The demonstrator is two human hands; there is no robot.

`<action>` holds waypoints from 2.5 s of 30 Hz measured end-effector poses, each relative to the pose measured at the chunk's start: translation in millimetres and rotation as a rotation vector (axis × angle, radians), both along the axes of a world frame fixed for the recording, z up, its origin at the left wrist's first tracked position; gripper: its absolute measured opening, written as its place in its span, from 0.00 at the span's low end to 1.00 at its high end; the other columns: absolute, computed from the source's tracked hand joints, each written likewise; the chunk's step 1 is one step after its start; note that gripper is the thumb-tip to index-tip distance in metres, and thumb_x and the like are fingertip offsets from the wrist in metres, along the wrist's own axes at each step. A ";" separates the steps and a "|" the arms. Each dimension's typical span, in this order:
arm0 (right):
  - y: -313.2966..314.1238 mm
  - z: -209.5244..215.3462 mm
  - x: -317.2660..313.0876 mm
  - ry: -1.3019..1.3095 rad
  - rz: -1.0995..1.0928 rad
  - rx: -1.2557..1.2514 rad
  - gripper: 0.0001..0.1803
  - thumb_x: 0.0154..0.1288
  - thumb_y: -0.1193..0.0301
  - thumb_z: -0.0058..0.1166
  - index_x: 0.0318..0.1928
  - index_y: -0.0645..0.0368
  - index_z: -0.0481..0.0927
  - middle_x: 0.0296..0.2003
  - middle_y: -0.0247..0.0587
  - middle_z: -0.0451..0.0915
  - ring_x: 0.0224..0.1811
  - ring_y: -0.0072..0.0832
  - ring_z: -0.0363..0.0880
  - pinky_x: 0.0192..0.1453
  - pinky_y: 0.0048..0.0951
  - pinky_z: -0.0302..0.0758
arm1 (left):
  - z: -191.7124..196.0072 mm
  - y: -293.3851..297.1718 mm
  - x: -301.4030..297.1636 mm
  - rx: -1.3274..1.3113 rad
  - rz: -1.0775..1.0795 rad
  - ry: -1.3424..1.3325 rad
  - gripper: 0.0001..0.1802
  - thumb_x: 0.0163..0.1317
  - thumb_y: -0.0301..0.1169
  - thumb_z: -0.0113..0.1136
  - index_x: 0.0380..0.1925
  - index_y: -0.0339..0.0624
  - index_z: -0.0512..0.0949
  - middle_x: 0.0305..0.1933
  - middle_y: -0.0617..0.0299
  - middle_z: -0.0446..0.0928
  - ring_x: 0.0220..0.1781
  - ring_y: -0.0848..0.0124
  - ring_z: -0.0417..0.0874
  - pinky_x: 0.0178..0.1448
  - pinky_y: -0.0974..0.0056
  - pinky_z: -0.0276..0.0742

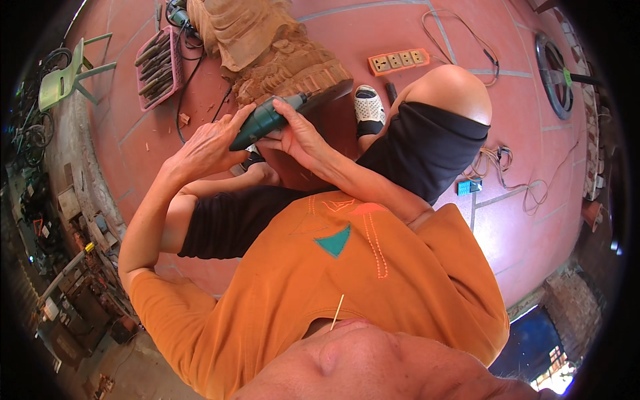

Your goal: The person uses a handheld rotary carving tool to shape a wooden sculpture of a seated figure. They hold the tool with both hands and work on the base and lower sections of the sculpture while sitting on the floor.

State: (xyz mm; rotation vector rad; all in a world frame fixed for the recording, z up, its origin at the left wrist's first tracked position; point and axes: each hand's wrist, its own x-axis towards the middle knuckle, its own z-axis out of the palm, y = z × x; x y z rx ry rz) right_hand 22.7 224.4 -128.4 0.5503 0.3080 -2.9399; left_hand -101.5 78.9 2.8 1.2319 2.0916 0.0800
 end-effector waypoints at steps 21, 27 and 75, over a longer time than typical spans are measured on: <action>0.2 0.8 -4.3 0.005 0.019 -0.005 0.23 0.72 0.52 0.61 0.56 0.52 0.74 0.51 0.39 0.82 0.56 0.38 0.84 0.61 0.56 0.82 | -6.0 -5.9 -5.0 0.119 -0.064 0.033 0.48 0.51 0.31 0.69 0.72 0.38 0.58 0.41 0.37 0.78 0.41 0.40 0.83 0.46 0.46 0.78; -0.7 -4.0 -4.2 -0.002 0.012 -0.011 0.22 0.71 0.55 0.62 0.57 0.53 0.74 0.52 0.39 0.82 0.58 0.40 0.83 0.62 0.58 0.80 | 4.0 2.1 -3.7 -0.003 -0.034 0.009 0.47 0.53 0.32 0.71 0.72 0.42 0.57 0.48 0.38 0.79 0.49 0.41 0.82 0.52 0.46 0.78; 0.5 -16.2 -3.5 0.039 0.092 -0.003 0.27 0.71 0.56 0.62 0.63 0.51 0.69 0.58 0.39 0.79 0.61 0.38 0.81 0.68 0.57 0.77 | 5.2 -1.0 -3.0 -0.011 -0.098 0.018 0.51 0.54 0.37 0.72 0.74 0.36 0.54 0.45 0.38 0.79 0.48 0.43 0.82 0.52 0.49 0.77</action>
